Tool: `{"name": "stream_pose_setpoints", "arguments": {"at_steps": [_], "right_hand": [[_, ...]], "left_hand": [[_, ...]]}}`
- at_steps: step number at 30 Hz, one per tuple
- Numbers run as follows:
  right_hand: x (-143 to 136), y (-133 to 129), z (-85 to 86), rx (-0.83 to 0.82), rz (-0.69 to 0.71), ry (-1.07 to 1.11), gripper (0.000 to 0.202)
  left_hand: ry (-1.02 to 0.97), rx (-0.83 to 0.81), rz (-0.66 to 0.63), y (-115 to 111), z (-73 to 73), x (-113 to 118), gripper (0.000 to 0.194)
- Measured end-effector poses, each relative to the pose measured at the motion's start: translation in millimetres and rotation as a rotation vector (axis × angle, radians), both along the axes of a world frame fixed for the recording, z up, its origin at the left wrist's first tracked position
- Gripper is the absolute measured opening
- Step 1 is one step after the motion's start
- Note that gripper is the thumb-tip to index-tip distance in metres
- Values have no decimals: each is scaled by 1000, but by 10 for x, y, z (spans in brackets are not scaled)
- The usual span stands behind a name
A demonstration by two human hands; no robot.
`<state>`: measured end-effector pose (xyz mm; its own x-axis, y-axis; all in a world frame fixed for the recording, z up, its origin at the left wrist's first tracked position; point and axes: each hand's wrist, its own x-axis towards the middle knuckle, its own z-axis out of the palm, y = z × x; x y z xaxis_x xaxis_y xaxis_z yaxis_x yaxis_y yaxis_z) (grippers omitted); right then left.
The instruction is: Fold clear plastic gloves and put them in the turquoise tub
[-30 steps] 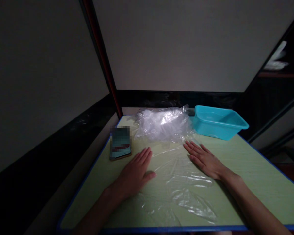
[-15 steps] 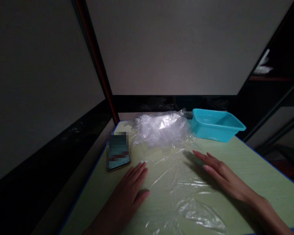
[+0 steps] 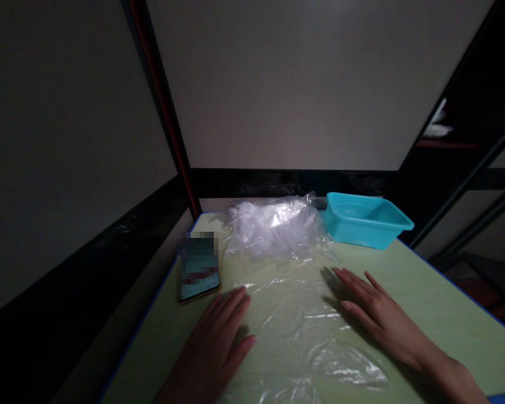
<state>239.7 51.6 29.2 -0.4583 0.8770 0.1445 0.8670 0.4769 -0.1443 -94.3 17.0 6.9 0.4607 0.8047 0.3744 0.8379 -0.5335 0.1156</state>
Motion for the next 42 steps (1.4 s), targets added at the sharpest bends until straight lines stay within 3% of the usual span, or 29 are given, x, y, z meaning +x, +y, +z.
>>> {"name": "stream_pose_setpoints", "arguments": {"at_steps": [4,8,14,27,30,35,38,42], "right_hand": [[-105,-74,28,28,169,-45,77],[-91,-113,-96,53,230,-71,89],[-8,-117,-230,88,216,-97,87],[69,-145,-106,21,171,30,73],[-91,-307,9,-3,178,48,72],[-530,-565,139,2,221,-8,70],[-691,-639,107,-6,233,4,71],[-704,-694,-16,19,239,27,75]], "left_hand": [[55,-35,8,18,-30,10,56],[134,-109,42,5,-29,24,64],[181,-162,86,-13,-14,40,74],[113,-149,56,-8,115,65,75],[90,-119,19,-59,175,197,74],[74,-159,-95,-207,250,678,64],[87,-210,-107,-259,225,888,56],[72,-212,-99,-267,184,940,57]]}}
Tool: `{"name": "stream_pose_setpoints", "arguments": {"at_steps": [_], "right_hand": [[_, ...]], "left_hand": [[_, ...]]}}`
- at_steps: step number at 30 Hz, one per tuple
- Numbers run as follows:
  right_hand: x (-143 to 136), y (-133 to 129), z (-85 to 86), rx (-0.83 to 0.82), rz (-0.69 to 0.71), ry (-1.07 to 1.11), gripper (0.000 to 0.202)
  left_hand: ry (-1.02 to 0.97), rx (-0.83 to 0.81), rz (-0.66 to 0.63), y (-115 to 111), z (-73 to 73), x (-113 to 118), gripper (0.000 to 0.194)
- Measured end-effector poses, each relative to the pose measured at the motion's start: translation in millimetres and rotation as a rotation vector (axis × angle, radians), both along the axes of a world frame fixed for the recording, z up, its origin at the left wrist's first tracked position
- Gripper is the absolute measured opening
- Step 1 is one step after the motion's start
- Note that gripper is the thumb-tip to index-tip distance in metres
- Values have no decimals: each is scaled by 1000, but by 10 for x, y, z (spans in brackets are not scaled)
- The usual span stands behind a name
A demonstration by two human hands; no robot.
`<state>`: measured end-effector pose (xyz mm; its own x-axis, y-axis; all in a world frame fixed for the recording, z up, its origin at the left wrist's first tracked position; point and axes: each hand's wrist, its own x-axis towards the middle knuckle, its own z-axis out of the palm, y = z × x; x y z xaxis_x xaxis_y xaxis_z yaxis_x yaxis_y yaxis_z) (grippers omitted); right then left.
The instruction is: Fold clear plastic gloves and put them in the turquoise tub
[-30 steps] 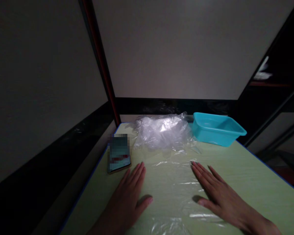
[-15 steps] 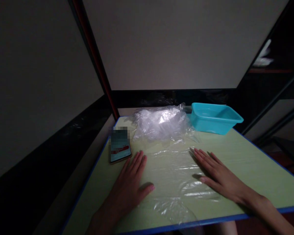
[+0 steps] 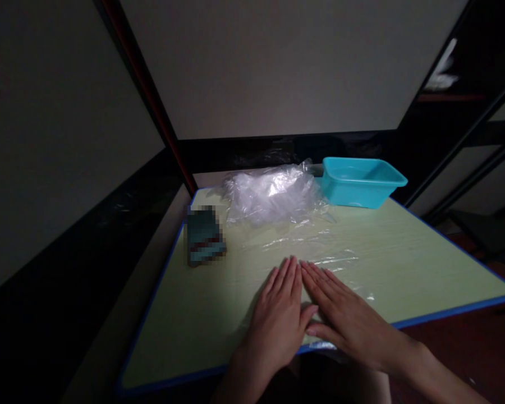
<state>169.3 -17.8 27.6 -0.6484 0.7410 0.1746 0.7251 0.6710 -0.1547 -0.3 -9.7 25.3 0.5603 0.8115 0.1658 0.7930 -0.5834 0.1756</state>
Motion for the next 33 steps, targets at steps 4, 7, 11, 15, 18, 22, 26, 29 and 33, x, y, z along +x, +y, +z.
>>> {"name": "stream_pose_setpoints", "arguments": {"at_steps": [4,7,11,15,18,22,26,29,33], "right_hand": [[54,-34,-62,14,-7,-31,77],[67,-43,-50,4,-10,-28,75],[65,-44,-30,1,-19,-43,76],[49,-45,-26,-16,-20,-72,77],[49,-44,2,-52,-28,-59,77],[147,-59,80,-126,51,12,79],[304,-153,114,-132,167,69,85],[344,-257,118,-97,198,100,70],[316,-344,170,-114,145,190,38]], "left_hand": [[15,-6,-2,22,-9,-119,63],[25,13,9,36,-15,-282,62],[37,34,84,26,-35,-556,58],[52,19,165,1,-84,-823,55],[-2,8,189,-2,-131,-967,53],[-217,9,209,-24,-130,-1054,47],[-422,-17,190,-82,-59,-1066,40],[-467,7,126,-110,-32,-1055,32],[-505,26,70,-112,-44,-1026,20]]}}
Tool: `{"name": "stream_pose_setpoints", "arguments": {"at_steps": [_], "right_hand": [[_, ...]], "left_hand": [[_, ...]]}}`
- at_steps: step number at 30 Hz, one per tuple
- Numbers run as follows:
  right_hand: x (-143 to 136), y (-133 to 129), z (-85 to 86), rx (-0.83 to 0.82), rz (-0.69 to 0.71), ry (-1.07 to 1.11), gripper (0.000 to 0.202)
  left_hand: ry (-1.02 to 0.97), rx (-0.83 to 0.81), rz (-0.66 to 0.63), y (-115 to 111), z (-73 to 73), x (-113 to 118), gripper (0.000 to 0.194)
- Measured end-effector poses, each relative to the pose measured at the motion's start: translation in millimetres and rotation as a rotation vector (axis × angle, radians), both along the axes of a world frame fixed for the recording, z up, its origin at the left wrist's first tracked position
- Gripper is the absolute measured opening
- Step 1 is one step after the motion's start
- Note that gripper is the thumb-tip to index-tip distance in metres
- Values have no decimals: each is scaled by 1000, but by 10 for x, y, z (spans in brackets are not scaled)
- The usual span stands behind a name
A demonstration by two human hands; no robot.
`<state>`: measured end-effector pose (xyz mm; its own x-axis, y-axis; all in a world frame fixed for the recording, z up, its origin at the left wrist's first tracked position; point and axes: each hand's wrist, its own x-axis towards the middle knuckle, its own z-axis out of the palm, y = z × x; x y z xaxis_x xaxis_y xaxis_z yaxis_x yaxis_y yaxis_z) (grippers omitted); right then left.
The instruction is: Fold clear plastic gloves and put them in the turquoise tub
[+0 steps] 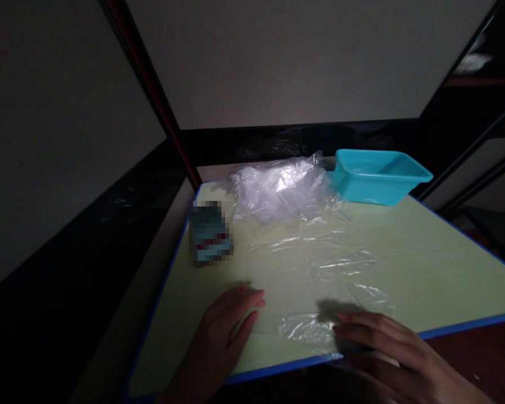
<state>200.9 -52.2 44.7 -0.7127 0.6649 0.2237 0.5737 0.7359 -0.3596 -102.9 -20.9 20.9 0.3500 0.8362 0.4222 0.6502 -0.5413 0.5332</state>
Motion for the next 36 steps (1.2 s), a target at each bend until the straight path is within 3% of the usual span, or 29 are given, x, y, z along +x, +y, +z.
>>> {"name": "stream_pose_setpoints", "arguments": {"at_steps": [7,12,22,26,30,36], "right_hand": [[-120,145,87,-50,-99,216,20],[-315,366,89,-142,-289,383,18],[-351,522,-106,-141,-494,330,17],[-326,537,-161,-82,-499,288,16],[-352,463,-144,115,-514,250,22],[-510,247,-77,205,-191,-118,55]], "left_hand": [[3,-65,-40,-22,49,16,23],[9,-99,-55,-31,43,16,38],[-30,-134,-55,5,-17,24,42],[-20,-153,-38,3,-5,32,39],[-10,-153,-6,-1,-13,33,34],[2,-157,17,19,-9,46,33]]}}
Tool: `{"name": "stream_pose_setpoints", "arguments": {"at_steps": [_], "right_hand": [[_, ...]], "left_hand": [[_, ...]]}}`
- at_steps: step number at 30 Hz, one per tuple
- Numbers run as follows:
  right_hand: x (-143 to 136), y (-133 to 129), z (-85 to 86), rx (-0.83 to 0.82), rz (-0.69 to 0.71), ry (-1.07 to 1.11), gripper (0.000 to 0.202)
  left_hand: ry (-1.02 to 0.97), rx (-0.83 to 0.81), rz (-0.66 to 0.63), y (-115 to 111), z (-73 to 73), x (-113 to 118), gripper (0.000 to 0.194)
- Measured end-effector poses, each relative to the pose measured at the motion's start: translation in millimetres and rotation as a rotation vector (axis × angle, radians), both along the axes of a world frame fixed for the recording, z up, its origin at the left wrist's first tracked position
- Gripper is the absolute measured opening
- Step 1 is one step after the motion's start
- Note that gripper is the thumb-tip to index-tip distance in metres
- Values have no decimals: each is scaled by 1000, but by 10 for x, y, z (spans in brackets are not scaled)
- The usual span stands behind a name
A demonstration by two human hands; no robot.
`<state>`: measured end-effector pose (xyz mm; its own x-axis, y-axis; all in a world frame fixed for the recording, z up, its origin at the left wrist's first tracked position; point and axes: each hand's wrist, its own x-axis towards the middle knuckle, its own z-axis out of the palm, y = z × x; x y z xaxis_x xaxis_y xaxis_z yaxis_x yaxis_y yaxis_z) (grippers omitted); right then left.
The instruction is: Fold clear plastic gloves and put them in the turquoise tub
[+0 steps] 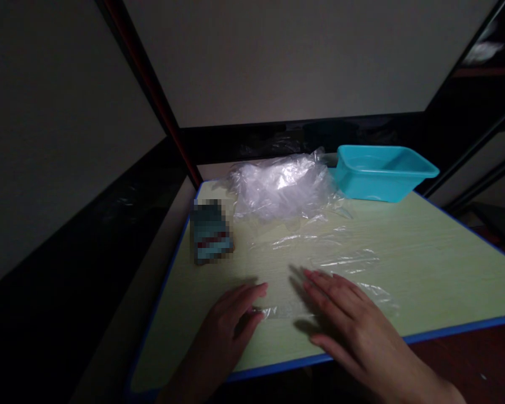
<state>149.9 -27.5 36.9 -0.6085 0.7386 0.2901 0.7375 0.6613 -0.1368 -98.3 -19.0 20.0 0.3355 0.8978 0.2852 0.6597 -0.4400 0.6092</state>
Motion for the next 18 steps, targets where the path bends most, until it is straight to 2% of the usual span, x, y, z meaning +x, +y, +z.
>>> {"name": "stream_pose_setpoints", "arguments": {"at_steps": [4,13,15,18], "right_hand": [[-58,-16,-56,11,18,-170,75],[-23,-29,-117,41,-36,-188,84],[-19,-33,-120,50,-42,-189,85],[-10,-26,-130,69,-46,-186,88]], "left_hand": [[-14,13,15,8,25,11,33],[-19,33,24,4,47,-17,41],[3,58,67,-13,44,-29,40],[70,195,177,-96,50,65,36]]}}
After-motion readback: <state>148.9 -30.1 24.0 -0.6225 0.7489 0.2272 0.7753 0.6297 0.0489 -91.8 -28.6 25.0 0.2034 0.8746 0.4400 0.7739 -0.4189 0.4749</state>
